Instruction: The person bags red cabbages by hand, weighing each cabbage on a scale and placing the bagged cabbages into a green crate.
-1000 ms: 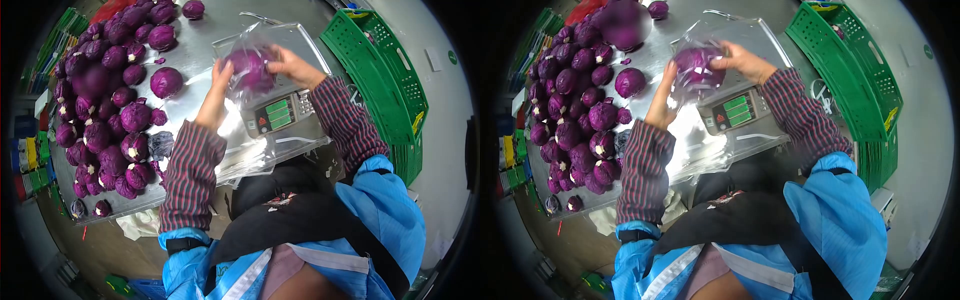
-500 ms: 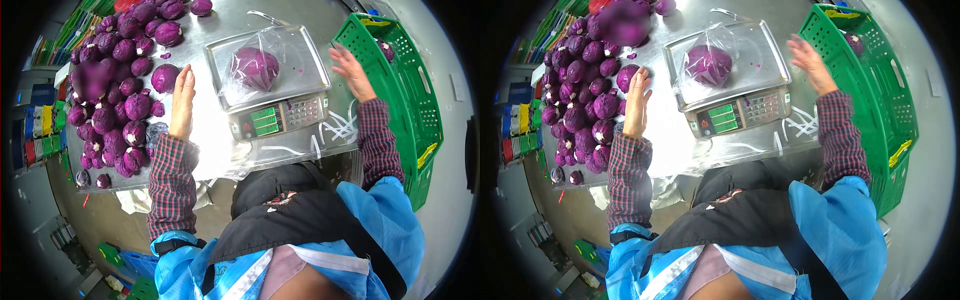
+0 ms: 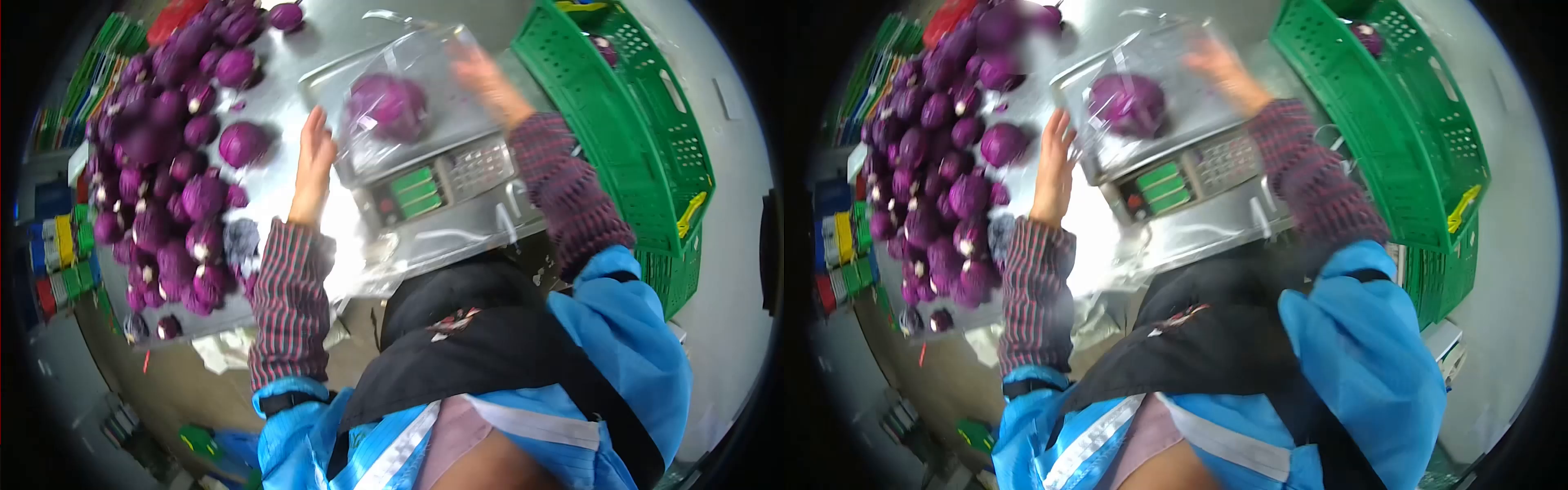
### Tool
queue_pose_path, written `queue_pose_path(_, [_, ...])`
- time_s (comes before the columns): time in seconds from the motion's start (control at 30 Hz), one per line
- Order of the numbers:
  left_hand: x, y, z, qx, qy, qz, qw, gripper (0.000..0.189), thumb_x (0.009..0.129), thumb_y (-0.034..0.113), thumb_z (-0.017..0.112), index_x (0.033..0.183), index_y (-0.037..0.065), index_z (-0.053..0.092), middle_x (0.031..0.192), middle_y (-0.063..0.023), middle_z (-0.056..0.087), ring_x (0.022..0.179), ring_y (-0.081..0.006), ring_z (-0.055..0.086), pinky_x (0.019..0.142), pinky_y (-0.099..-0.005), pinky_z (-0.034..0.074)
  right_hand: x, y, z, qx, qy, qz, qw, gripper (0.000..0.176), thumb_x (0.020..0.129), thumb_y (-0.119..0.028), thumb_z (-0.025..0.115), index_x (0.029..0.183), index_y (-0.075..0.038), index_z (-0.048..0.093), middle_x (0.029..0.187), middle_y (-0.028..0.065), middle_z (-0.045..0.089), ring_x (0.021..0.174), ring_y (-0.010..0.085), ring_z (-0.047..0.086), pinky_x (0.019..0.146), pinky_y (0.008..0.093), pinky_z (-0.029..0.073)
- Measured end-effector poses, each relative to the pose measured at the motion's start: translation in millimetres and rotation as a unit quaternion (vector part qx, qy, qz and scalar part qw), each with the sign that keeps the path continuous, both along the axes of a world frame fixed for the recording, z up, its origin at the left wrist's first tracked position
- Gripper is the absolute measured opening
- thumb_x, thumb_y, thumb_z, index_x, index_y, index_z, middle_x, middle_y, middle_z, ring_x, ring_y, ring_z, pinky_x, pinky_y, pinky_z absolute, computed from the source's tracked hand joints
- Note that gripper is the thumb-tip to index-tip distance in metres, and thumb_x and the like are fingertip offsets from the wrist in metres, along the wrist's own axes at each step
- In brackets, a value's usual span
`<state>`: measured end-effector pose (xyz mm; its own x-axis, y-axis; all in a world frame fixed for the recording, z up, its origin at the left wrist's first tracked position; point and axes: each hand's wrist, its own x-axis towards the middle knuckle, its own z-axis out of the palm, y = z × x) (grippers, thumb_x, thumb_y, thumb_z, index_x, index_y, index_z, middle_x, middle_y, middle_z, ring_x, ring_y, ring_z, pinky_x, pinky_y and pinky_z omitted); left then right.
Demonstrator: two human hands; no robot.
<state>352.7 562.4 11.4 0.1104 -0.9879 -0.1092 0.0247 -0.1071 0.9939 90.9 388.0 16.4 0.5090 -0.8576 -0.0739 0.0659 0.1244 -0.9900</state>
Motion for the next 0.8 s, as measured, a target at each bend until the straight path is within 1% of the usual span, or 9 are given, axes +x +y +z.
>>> queue_pose_path(0.07, [-26, -7, -14, -0.004, 0.034, 0.014, 0.999, 0.104, 0.076, 0.045, 0.072, 0.151, 0.012, 0.007, 0.154, -0.0187, 0.014, 0.141, -0.0338, 0.017, 0.114, -0.0428, 0.017, 25, -16, -39, 0.052, -0.045, 0.155, 0.986, 0.062, 0.089, -0.031, 0.063, 0.14, -0.005, 0.039, 0.128, 0.0087, 0.053, 0.114, 0.0169, 0.051, 0.101, 0.0324, 0.039])
queue_pose_path(0.17, [-78, -26, -2, 0.034, 0.15, 0.114, 0.982, 0.087, 0.081, 0.007, 0.066, 0.149, 0.011, 0.01, 0.14, -0.0128, 0.036, 0.129, -0.0253, 0.039, 0.107, -0.0382, 0.031, 51, -9, -33, 0.119, -0.071, 0.284, 0.949, 0.069, 0.078, -0.024, 0.077, 0.135, -0.002, 0.043, 0.123, 0.0101, 0.057, 0.111, 0.0186, 0.053, 0.1, 0.0331, 0.041])
queue_pose_path(0.2, [-79, -34, -4, 0.032, 0.209, 0.107, 0.972, 0.08, 0.084, 0.003, 0.06, 0.148, 0.01, 0.014, 0.137, -0.0126, 0.043, 0.127, -0.0252, 0.042, 0.106, -0.0384, 0.033, 41, -13, -17, 0.145, -0.048, 0.314, 0.937, 0.084, 0.07, -0.032, 0.083, 0.136, -0.001, 0.041, 0.122, 0.012, 0.058, 0.112, 0.0201, 0.053, 0.1, 0.0327, 0.04])
queue_pose_path(0.3, [-116, -50, 20, 0.027, 0.299, 0.093, 0.949, 0.061, 0.09, 0.027, 0.057, 0.142, 0.006, 0.033, 0.14, -0.0095, 0.044, 0.128, -0.0242, 0.044, 0.109, -0.0394, 0.031, -17, -51, 27, -0.156, 0.132, 0.359, 0.911, 0.115, 0.056, -0.048, 0.087, 0.142, 0.002, 0.03, 0.14, 0.0231, 0.031, 0.134, 0.0333, 0.029, 0.111, 0.0407, 0.025])
queue_pose_path(0.37, [-153, -75, 40, 0.014, 0.336, 0.067, 0.939, 0.057, 0.093, 0.036, 0.053, 0.138, 0.005, 0.038, 0.135, -0.011, 0.049, 0.122, -0.0242, 0.049, 0.104, -0.0415, 0.039, -66, -64, 73, -0.28, 0.127, 0.283, 0.908, 0.111, 0.058, -0.045, 0.087, 0.142, 0.0, 0.03, 0.139, 0.0207, 0.034, 0.132, 0.0316, 0.034, 0.11, 0.0403, 0.028])
queue_pose_path(0.5, [-240, -157, 73, -0.077, 0.269, -0.137, 0.95, 0.08, 0.083, 0.048, 0.064, 0.145, 0.01, 0.029, 0.146, -0.0083, 0.036, 0.132, -0.0302, 0.039, 0.107, -0.0481, 0.033, -158, -115, 122, -0.07, -0.046, 0.159, 0.984, 0.077, 0.072, -0.036, 0.079, 0.132, -0.003, 0.041, 0.121, 0.0141, 0.055, 0.112, 0.0254, 0.056, 0.098, 0.0367, 0.044])
queue_pose_path(0.6, [-284, -193, 96, -0.013, 0.167, -0.198, 0.966, 0.114, 0.079, 0.021, 0.075, 0.149, 0.021, -0.014, 0.147, -0.0293, 0.025, 0.131, -0.0374, 0.038, 0.106, -0.0492, 0.031, -247, -172, 83, 0.126, -0.229, 0.059, 0.963, 0.047, 0.086, -0.021, 0.064, 0.127, -0.004, 0.049, 0.115, 0.0088, 0.062, 0.104, 0.0217, 0.061, 0.095, 0.0392, 0.049])
queue_pose_path(0.73, [-275, -167, 56, 0.041, 0.129, -0.219, 0.966, 0.047, 0.086, 0.003, 0.064, 0.131, 0.004, 0.049, 0.121, -0.0059, 0.055, 0.096, -0.0111, 0.054, 0.084, -0.0263, 0.046, -335, -199, 6, 0.211, -0.204, -0.079, 0.953, 0.059, 0.089, -0.04, 0.056, 0.137, -0.008, 0.041, 0.136, 0.0117, 0.049, 0.123, 0.0265, 0.048, 0.103, 0.0508, 0.038])
queue_pose_path(0.8, [-258, -131, 34, 0.076, 0.145, -0.168, 0.972, 0.028, 0.088, 0.007, 0.065, 0.116, 0.003, 0.06, 0.1, -0.0015, 0.064, 0.086, -0.0063, 0.056, 0.079, -0.0229, 0.047, -340, -192, -21, 0.218, -0.172, -0.111, 0.954, 0.058, 0.089, -0.043, 0.056, 0.137, -0.015, 0.043, 0.137, 0.0089, 0.049, 0.124, 0.0262, 0.047, 0.102, 0.0523, 0.037])
